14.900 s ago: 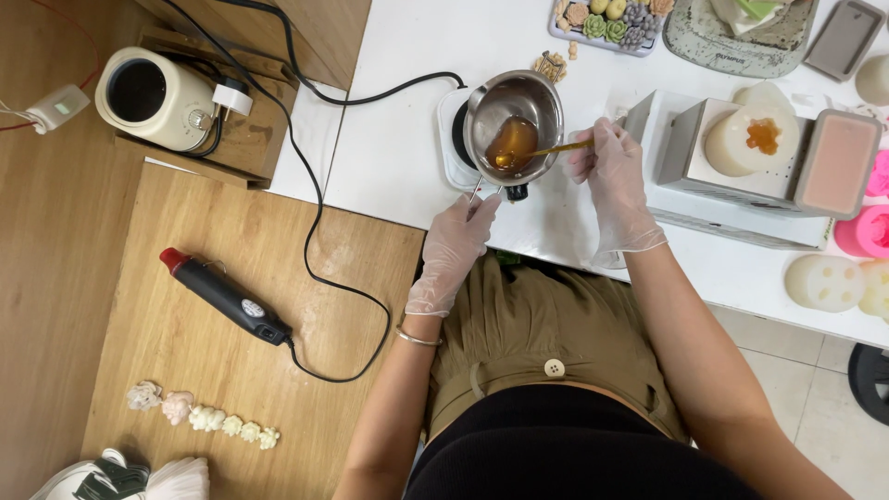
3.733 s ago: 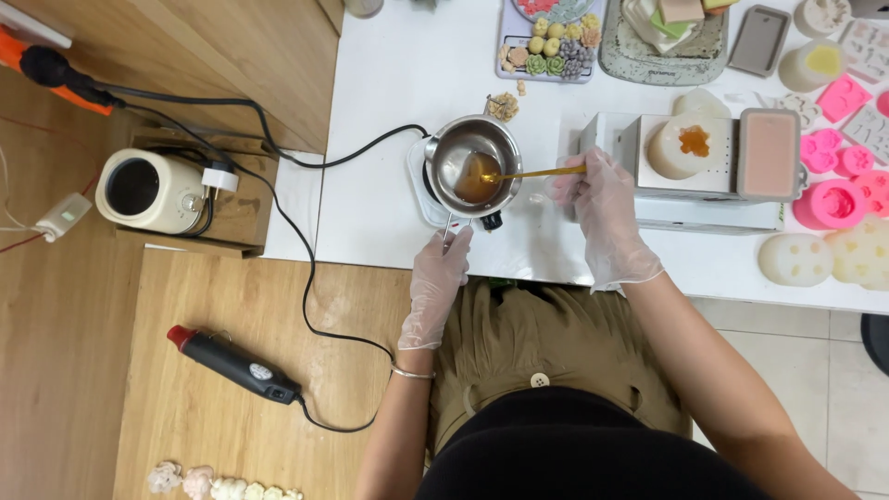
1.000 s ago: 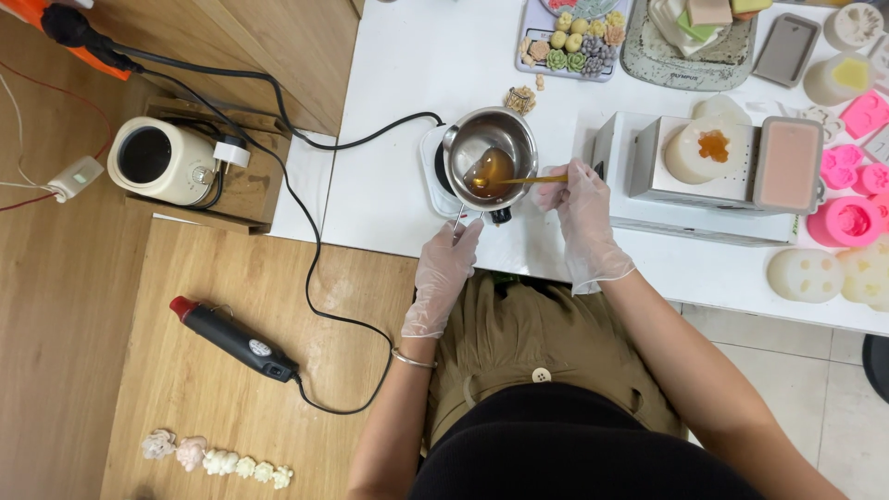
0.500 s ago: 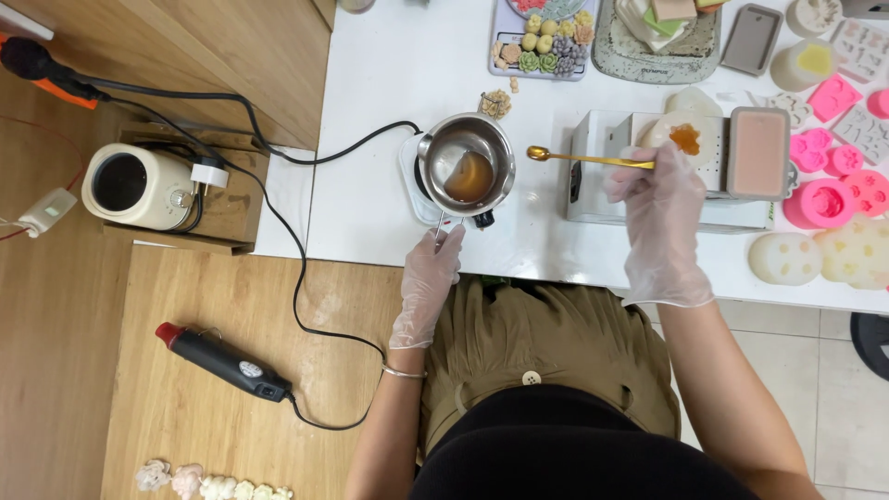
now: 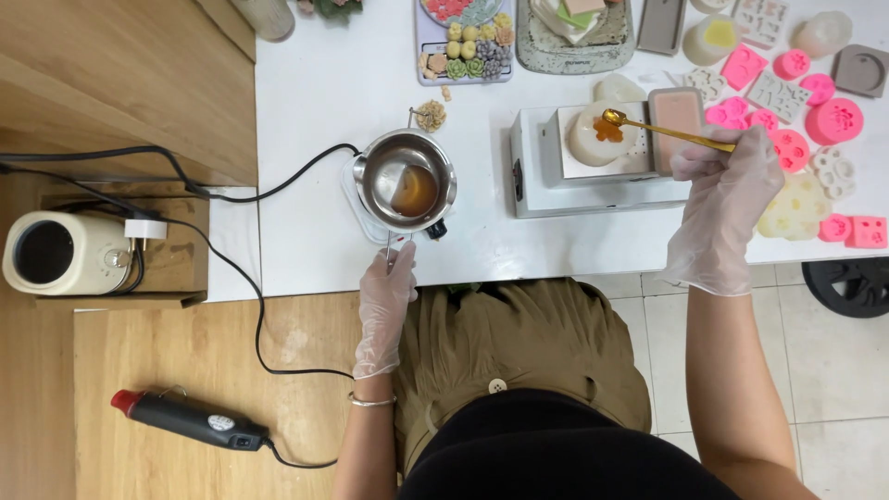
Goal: Decorate a candle by applying liquid material with a spoon.
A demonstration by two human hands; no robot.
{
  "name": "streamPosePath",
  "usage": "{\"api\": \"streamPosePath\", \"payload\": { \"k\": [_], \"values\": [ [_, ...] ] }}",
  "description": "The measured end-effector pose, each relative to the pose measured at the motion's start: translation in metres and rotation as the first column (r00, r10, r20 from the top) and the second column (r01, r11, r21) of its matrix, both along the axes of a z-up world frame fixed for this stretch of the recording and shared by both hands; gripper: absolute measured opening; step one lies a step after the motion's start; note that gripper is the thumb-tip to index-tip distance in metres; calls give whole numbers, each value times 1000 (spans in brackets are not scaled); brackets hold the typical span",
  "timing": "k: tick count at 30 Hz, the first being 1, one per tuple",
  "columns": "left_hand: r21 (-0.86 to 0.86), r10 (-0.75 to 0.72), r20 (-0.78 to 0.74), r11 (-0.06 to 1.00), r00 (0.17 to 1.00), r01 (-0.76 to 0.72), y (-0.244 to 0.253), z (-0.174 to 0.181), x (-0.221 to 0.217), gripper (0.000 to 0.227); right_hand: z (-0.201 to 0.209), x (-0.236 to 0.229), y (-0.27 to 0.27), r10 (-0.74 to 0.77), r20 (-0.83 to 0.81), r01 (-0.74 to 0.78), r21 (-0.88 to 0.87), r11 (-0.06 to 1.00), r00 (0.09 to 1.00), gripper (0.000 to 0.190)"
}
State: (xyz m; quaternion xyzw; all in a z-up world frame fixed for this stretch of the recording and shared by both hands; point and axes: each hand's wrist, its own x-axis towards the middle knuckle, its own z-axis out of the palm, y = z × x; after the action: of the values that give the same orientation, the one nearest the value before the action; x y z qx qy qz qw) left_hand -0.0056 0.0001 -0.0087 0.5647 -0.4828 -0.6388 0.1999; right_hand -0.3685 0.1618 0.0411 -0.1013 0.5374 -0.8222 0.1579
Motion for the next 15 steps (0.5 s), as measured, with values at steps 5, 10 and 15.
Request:
{"api": "streamPosePath", "payload": {
  "k": [5,10,15],
  "values": [
    [-18,-9,23,1000,1000,10,0,1,-2,36,3,15,-2,-13,-171,37,136,990,985,28],
    [-6,-8,33,1000,999,8,0,3,-3,35,-12,23,3,72,-417,32,237,971,906,27],
    [-10,-11,43,1000,999,11,0,1,-2,35,-6,41,7,252,-662,82,430,899,705,27]
  ]
}}
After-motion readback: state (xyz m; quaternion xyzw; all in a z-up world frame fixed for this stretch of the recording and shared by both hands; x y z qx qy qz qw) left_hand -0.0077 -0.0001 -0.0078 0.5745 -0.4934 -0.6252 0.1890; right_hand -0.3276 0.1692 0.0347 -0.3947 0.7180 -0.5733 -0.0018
